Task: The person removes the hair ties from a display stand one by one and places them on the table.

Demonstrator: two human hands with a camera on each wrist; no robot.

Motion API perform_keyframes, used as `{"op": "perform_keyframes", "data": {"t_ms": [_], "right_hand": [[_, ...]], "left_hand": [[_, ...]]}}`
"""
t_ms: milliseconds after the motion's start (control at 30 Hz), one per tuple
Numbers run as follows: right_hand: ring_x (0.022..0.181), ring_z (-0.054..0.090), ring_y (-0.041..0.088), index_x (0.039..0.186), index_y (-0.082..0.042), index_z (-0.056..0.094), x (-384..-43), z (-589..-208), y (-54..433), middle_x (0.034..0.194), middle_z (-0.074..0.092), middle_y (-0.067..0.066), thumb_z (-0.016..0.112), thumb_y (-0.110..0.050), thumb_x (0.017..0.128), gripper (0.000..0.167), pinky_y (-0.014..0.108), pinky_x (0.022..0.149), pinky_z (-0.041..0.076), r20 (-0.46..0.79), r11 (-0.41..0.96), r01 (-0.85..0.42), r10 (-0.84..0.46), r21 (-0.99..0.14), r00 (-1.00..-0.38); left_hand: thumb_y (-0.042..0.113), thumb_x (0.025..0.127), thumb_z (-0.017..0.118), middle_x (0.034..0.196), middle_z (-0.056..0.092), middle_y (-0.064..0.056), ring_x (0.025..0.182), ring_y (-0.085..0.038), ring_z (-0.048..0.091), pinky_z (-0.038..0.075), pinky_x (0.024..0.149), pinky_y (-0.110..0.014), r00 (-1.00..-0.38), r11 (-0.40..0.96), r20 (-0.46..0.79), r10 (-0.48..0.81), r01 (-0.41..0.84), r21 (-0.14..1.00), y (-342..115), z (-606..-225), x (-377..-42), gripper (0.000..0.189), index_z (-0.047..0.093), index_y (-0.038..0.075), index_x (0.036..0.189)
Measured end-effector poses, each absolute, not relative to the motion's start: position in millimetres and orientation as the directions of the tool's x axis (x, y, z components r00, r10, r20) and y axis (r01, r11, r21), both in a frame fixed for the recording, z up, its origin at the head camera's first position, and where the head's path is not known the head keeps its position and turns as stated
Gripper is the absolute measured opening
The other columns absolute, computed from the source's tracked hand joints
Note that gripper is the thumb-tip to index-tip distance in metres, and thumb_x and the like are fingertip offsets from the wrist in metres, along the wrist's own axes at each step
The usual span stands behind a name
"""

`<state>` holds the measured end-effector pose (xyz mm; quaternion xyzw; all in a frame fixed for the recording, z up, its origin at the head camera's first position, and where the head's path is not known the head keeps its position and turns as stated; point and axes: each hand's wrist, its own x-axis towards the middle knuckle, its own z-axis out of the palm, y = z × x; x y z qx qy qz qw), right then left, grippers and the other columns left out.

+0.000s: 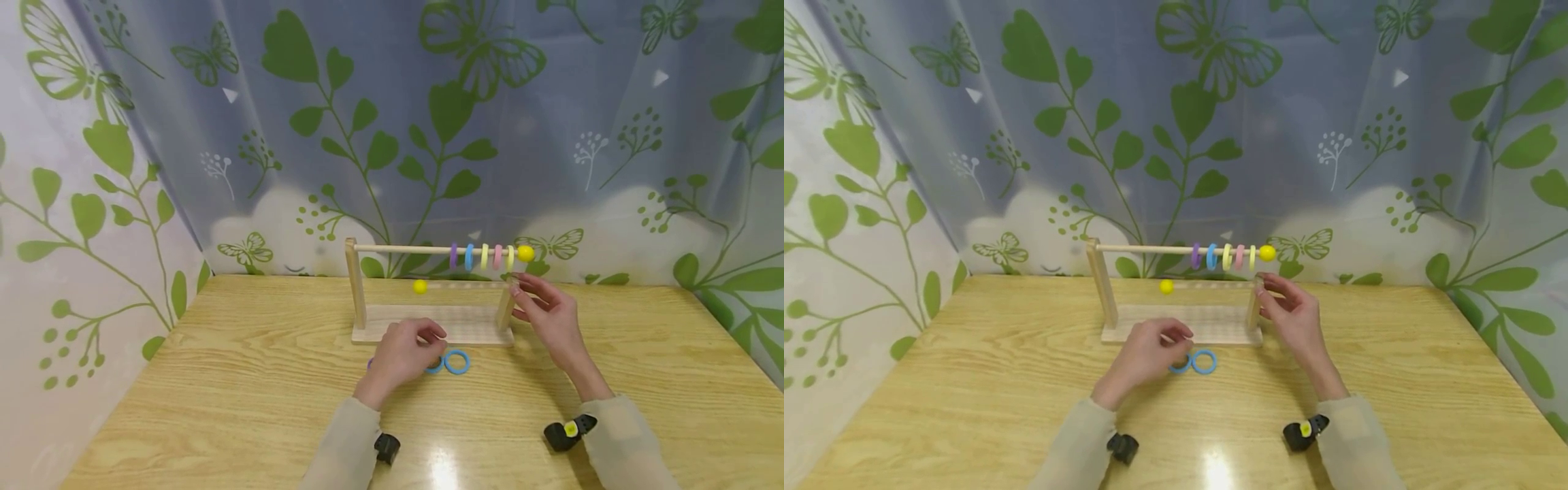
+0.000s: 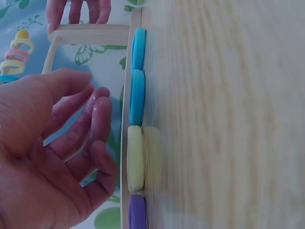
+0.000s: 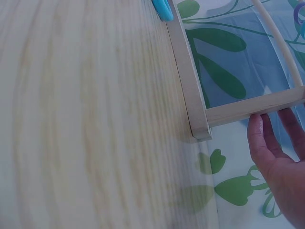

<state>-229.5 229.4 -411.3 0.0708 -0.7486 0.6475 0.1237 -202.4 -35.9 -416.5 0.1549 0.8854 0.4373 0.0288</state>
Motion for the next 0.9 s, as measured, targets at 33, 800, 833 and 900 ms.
{"op": "perform_keyframes", "data": {"t_ms": [33, 800, 833, 900], "right_hand": [[0.098, 0.070, -0.003, 0.141, 0.004, 0.056, -229.5, -411.2, 229.3, 0.112, 0.067, -0.020, 0.065, -0.020, 0.101, 0.048, 0.023, 0.078, 0.061, 0.277, 0.154, -0.267, 0.054, -0.952, -0.959], [0.097, 0.070, -0.002, 0.141, 0.004, 0.056, -229.0, -412.7, 229.1, 0.112, 0.067, -0.020, 0.065, -0.018, 0.101, 0.047, 0.024, 0.077, 0.061, 0.299, 0.172, -0.286, 0.056, -0.943, -0.953], [0.097, 0.070, -0.002, 0.141, 0.004, 0.056, -228.9, -412.6, 229.0, 0.112, 0.067, -0.021, 0.066, -0.018, 0.101, 0.047, 0.024, 0.077, 0.061, 0.297, 0.174, -0.284, 0.058, -0.943, -0.953], [0.096, 0.070, -0.002, 0.141, 0.004, 0.056, -228.8, -412.3, 228.7, 0.111, 0.067, -0.021, 0.066, -0.018, 0.100, 0.047, 0.024, 0.077, 0.061, 0.296, 0.172, -0.283, 0.060, -0.944, -0.953]], "left_hand": [[0.026, 0.096, 0.069, 0.096, 0.076, 0.003, 0.083, -0.013, 0.072, 0.056, 0.071, -0.028, -0.951, 0.563, 0.091, 0.294, 0.249, 0.788, -36.9, -416.1, -202.0, 0.015, 0.076, 0.018, 0.106], [0.024, 0.096, 0.072, 0.096, 0.077, 0.001, 0.079, -0.011, 0.069, 0.057, 0.073, -0.022, -0.911, 0.400, 0.376, 0.170, 0.412, 0.819, -48.3, -401.1, -202.4, 0.018, 0.075, 0.013, 0.110], [0.023, 0.096, 0.072, 0.096, 0.077, 0.000, 0.080, -0.011, 0.069, 0.057, 0.073, -0.023, -0.905, 0.390, 0.393, 0.164, 0.425, 0.817, -48.7, -400.1, -202.5, 0.017, 0.076, 0.014, 0.109], [0.022, 0.095, 0.073, 0.097, 0.077, 0.000, 0.080, -0.012, 0.069, 0.058, 0.072, -0.023, -0.896, 0.370, 0.419, 0.150, 0.444, 0.816, -49.4, -397.7, -203.0, 0.016, 0.076, 0.014, 0.109]]}}
